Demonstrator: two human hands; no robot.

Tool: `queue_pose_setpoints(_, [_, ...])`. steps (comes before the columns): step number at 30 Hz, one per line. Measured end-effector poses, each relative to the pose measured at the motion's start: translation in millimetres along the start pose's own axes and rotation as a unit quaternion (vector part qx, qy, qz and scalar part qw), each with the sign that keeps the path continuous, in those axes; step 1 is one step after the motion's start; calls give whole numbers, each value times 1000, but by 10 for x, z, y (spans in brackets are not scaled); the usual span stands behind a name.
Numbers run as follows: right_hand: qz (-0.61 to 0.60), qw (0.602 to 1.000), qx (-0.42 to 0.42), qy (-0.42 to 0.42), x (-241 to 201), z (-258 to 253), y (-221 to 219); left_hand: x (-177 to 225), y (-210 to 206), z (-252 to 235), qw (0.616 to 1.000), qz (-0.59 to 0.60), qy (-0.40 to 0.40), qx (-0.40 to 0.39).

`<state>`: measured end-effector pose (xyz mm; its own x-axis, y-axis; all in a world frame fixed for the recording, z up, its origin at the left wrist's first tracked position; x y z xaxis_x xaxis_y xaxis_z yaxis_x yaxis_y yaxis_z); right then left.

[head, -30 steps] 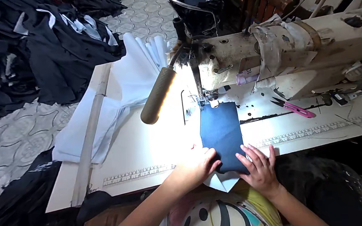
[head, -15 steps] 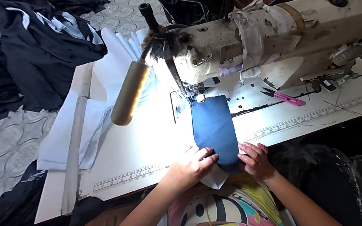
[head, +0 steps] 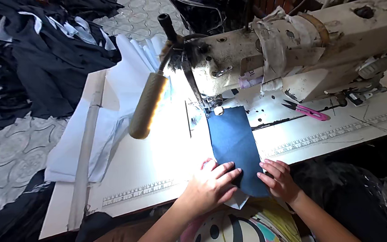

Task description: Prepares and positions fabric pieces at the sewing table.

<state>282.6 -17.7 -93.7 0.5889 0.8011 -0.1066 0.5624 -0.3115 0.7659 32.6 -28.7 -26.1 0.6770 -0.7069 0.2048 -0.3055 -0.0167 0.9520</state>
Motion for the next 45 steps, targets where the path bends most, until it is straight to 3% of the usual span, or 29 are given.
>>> queue_pose_setpoints(9, [-53,991,-118,-32,22,-130,330,93,25,194,990,-20,140,-6])
queue_pose_setpoints(13, [-73,985,-133,-82,49,-401,380,17,65,164,988,34,145,-39])
queue_pose_setpoints(19, [-59,972,-215,-77,232,-815,381,-284,165,-8,975,121,151,-105])
queue_pose_setpoints(29, [-117,939,-315,-80,456,-1423,190,-913,281,-345,986,81,111,-93])
queue_pose_setpoints(33, [-152,917,-358,-92,483,-1570,104,-616,314,-530,994,58,77,-50])
queue_pose_setpoints(38, [-175,941,-287,-29,456,-1474,38,-122,50,-489,991,26,133,20])
queue_pose_setpoints(41, [-169,952,-256,12,461,-1365,32,-39,-25,-391,984,12,176,25])
queue_pose_setpoints(45, [-171,947,-271,19,482,-1371,25,-152,69,-306,974,102,199,-23])
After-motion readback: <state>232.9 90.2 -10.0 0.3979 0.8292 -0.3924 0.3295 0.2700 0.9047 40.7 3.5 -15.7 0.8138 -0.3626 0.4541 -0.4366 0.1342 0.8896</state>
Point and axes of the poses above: each hand's wrist, its own z-axis away from the middle knuckle, its own y-axis out of the back of the hand, x = y × z, the point moved 2 cm from there along -z, towards the middle knuckle, and after that the axes turned 14 degrees about -x, right-handed, at the moved point
